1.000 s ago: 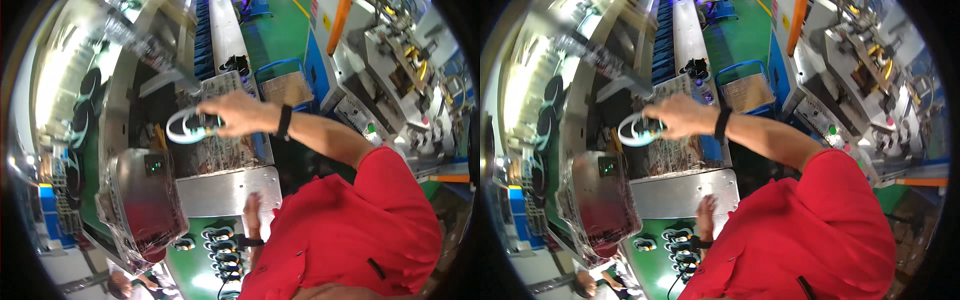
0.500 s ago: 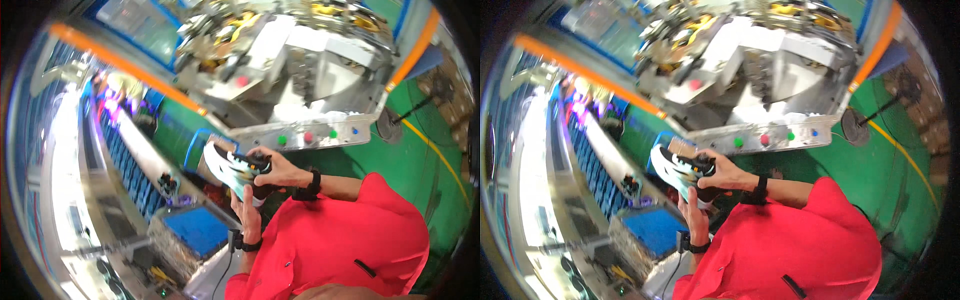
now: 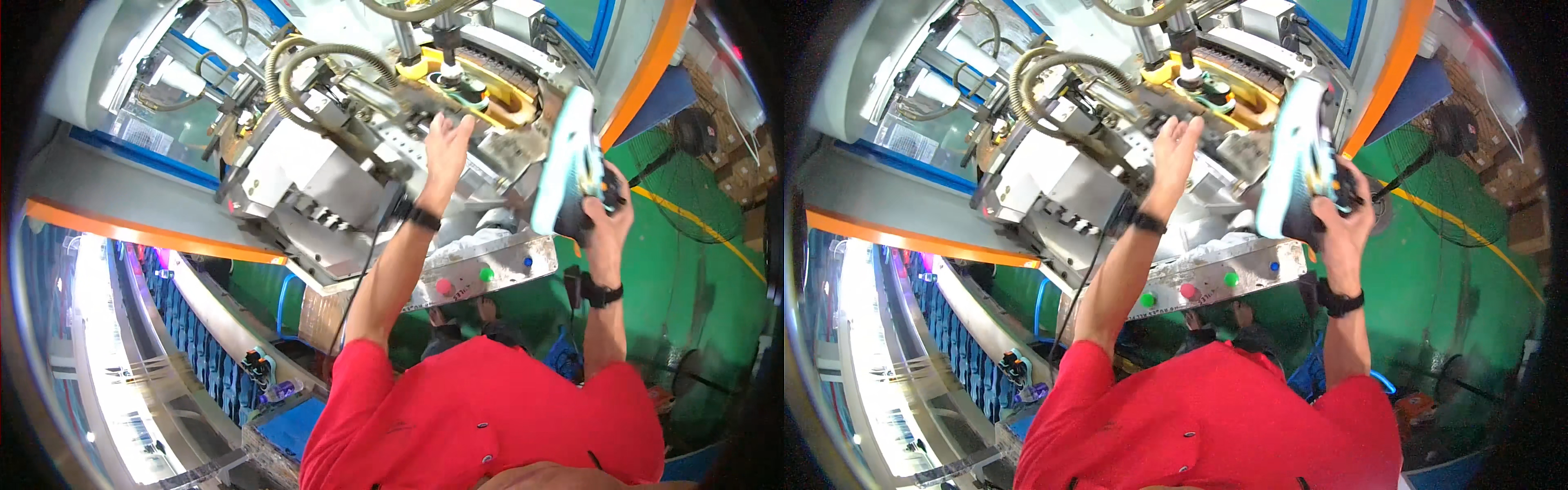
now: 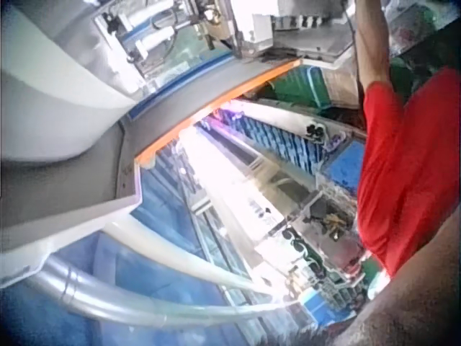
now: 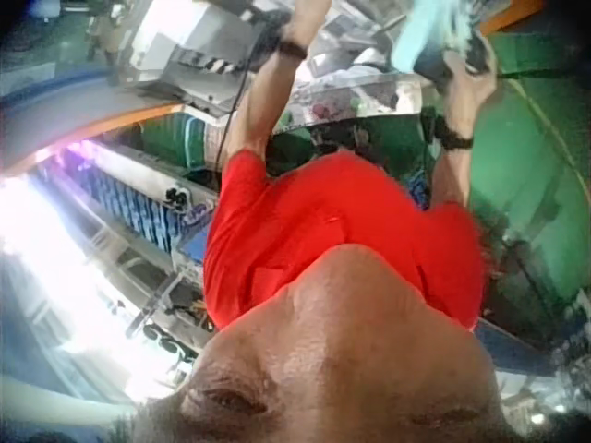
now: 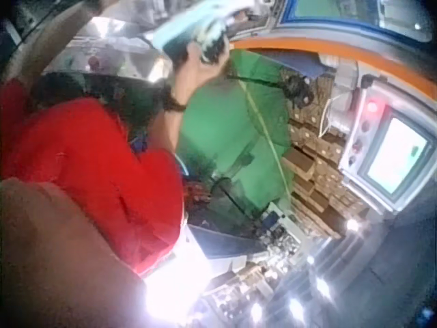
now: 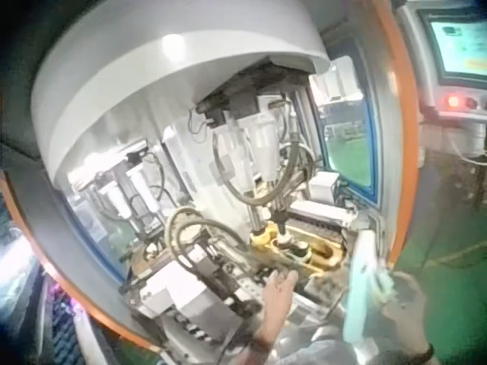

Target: Operating a shoe-pressing machine to assemble shoes and placing finished uppers on a conveyor belt.

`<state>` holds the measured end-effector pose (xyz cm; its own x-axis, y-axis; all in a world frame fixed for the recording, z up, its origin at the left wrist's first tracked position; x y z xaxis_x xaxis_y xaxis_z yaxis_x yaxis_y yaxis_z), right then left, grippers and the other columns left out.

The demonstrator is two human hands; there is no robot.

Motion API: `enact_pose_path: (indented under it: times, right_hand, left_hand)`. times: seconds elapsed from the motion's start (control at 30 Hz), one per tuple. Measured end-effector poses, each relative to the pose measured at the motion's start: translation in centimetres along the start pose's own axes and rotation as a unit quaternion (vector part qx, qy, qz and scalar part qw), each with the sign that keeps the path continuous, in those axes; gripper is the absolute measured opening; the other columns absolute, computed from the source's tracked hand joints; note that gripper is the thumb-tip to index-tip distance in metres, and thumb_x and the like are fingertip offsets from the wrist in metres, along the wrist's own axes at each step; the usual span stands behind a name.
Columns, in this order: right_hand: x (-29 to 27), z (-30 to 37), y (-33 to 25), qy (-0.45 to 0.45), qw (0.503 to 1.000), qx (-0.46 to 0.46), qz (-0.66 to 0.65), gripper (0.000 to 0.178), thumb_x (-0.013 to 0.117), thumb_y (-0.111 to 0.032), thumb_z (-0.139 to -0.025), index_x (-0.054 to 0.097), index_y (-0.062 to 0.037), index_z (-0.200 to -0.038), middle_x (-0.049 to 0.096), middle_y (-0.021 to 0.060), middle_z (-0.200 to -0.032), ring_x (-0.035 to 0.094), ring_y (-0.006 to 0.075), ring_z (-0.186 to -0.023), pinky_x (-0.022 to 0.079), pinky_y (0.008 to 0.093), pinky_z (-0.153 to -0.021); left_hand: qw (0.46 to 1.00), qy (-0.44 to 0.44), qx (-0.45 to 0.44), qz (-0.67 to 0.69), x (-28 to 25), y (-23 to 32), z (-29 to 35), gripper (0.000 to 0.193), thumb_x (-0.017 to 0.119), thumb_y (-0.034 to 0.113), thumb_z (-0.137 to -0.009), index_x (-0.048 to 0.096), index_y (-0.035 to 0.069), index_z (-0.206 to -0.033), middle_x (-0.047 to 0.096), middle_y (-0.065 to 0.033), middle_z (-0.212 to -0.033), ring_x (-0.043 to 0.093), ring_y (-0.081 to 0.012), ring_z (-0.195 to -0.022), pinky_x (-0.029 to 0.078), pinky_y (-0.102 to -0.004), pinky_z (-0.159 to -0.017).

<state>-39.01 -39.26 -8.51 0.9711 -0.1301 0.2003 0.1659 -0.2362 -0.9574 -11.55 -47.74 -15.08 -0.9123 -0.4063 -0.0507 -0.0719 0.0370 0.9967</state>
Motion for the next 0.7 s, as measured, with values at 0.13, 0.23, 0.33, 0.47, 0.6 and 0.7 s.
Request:
enact_pose_path:
  times: [0.13, 0.23, 0.33, 0.47, 0.6, 0.7]
  right_hand:
    - [-3.4, 0.4, 1.6, 0.064, 0.998, 0.021, -0.006, 0.059, 0.069, -0.003, -0.073, 0.052, 0.0032, -0.129, 0.060, 0.0089, -0.115, 0.058, 0.0177, -0.101, 0.046, 0.0318, -0.094]
    - [-4.6, 0.8, 1.5, 0.117, 0.988, 0.026, 0.100, 0.060, 0.069, -0.010, -0.074, 0.050, 0.0053, -0.129, 0.060, 0.0106, -0.115, 0.058, 0.0187, -0.101, 0.046, 0.0317, -0.093]
    - [-3.3, 1.8, 0.6, 0.142, 0.980, 0.027, 0.140, 0.063, 0.070, -0.015, -0.073, 0.051, 0.0063, -0.128, 0.060, 0.0106, -0.114, 0.058, 0.0187, -0.101, 0.045, 0.0313, -0.093]
    - [-1.9, 1.6, -0.9, 0.153, 0.965, 0.026, 0.211, 0.059, 0.069, -0.013, -0.072, 0.053, 0.0056, -0.126, 0.059, 0.0108, -0.113, 0.057, 0.0182, -0.100, 0.045, 0.0314, -0.093]
    - [4.6, -4.5, -0.6, 0.023, 0.963, -0.034, 0.265, 0.053, 0.067, -0.007, -0.073, 0.056, 0.0035, -0.124, 0.061, 0.0086, -0.110, 0.058, 0.0177, -0.099, 0.045, 0.0305, -0.092]
    - [11.9, -11.4, 0.3, -0.073, 0.946, -0.043, 0.314, 0.045, 0.069, -0.014, -0.075, 0.062, 0.0034, -0.115, 0.066, 0.0101, -0.102, 0.062, 0.0171, -0.088, 0.050, 0.0289, -0.080]
  left_hand:
    - [0.986, 0.074, 0.040, -0.143, 1.8, -6.3, -7.1, 0.062, 0.074, 0.029, -0.076, 0.048, -0.009, -0.118, 0.064, -0.0261, -0.108, 0.063, -0.0356, -0.102, 0.048, -0.0408, -0.090]
    - [0.968, 0.082, -0.051, -0.233, 2.0, -10.5, -11.5, 0.081, 0.075, 0.028, -0.074, 0.035, -0.016, -0.128, 0.054, -0.0337, -0.122, 0.055, -0.0404, -0.114, 0.042, -0.0426, -0.100]
    - [0.927, 0.126, -0.078, -0.345, -0.7, -14.8, -14.7, 0.101, 0.074, 0.023, -0.075, 0.010, -0.018, -0.142, 0.035, -0.0375, -0.138, 0.042, -0.0478, -0.126, 0.040, -0.0487, -0.104]
    - [0.918, 0.116, -0.238, -0.296, -4.3, -11.4, -14.5, 0.080, 0.065, 0.014, -0.079, 0.017, -0.008, -0.140, 0.041, -0.0346, -0.133, 0.049, -0.0455, -0.121, 0.042, -0.0498, -0.101]
    - [0.919, 0.197, -0.205, -0.274, -13.1, -13.5, -14.6, 0.042, 0.063, 0.011, -0.077, 0.050, -0.004, -0.114, 0.063, -0.0243, -0.107, 0.066, -0.0366, -0.093, 0.053, -0.0475, -0.084]
    - [0.903, 0.019, -0.308, 0.300, -13.5, -5.9, -7.1, 0.024, 0.065, 0.007, -0.081, 0.061, 0.003, -0.104, 0.068, -0.0111, -0.095, 0.068, -0.0247, -0.083, 0.057, -0.0409, -0.065]
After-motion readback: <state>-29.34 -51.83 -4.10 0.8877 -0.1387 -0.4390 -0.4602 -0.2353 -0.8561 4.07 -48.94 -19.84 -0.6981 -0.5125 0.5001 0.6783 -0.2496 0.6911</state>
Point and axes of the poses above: each hand's wrist, its own z-axis away from the middle knuckle, its own x-axis out of the palm, y = z × x, the point moved 2 cm from there along -z, towards the middle knuckle
